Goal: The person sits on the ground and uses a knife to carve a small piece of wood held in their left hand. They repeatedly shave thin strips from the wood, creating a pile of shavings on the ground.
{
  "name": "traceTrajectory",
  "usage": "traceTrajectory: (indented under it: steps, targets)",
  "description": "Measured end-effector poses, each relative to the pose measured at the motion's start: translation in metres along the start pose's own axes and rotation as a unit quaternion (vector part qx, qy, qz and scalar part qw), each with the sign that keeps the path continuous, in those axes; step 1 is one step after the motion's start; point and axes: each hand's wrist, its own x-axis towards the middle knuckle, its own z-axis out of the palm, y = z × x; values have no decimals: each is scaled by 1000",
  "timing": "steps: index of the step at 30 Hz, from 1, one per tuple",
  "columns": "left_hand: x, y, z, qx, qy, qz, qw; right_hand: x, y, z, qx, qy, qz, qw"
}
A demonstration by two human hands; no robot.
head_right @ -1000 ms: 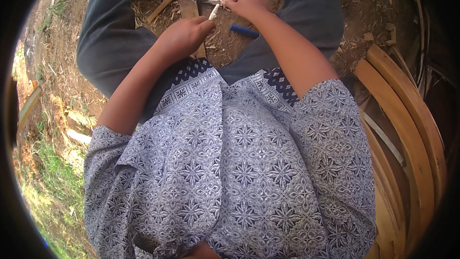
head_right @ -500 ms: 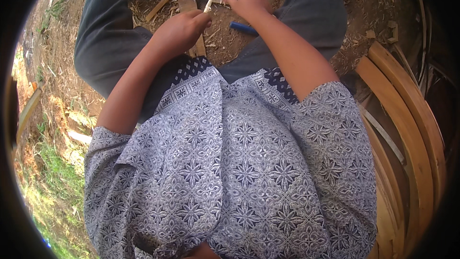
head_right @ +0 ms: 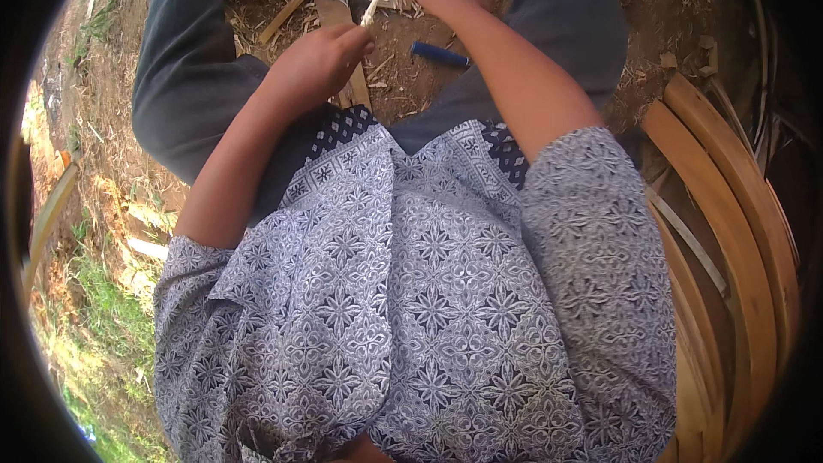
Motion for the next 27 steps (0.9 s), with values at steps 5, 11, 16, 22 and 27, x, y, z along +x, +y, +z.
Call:
traceTrajectory:
  steps: [5, 11, 16, 22, 27]
  targets:
    - [2, -3, 0, 5, 33, 1, 999, -41, -20, -23, 36, -13, -50, 998]
    - [2, -2, -3, -11, 47, -2, 999, -28, -25, -15, 20, -24, -16, 999]
    - [1, 2, 1, 4, 37, 4, 999, -9, -30, -1, -9, 11, 33, 999]
    - [3, -1, -3, 5, 54, 1, 999, -8, -7, 1, 43, 16, -38, 998]
    - [-1, -4, -1, 14, 55, -14, 998, -39, -24, -25, 41, -3, -79, 996]
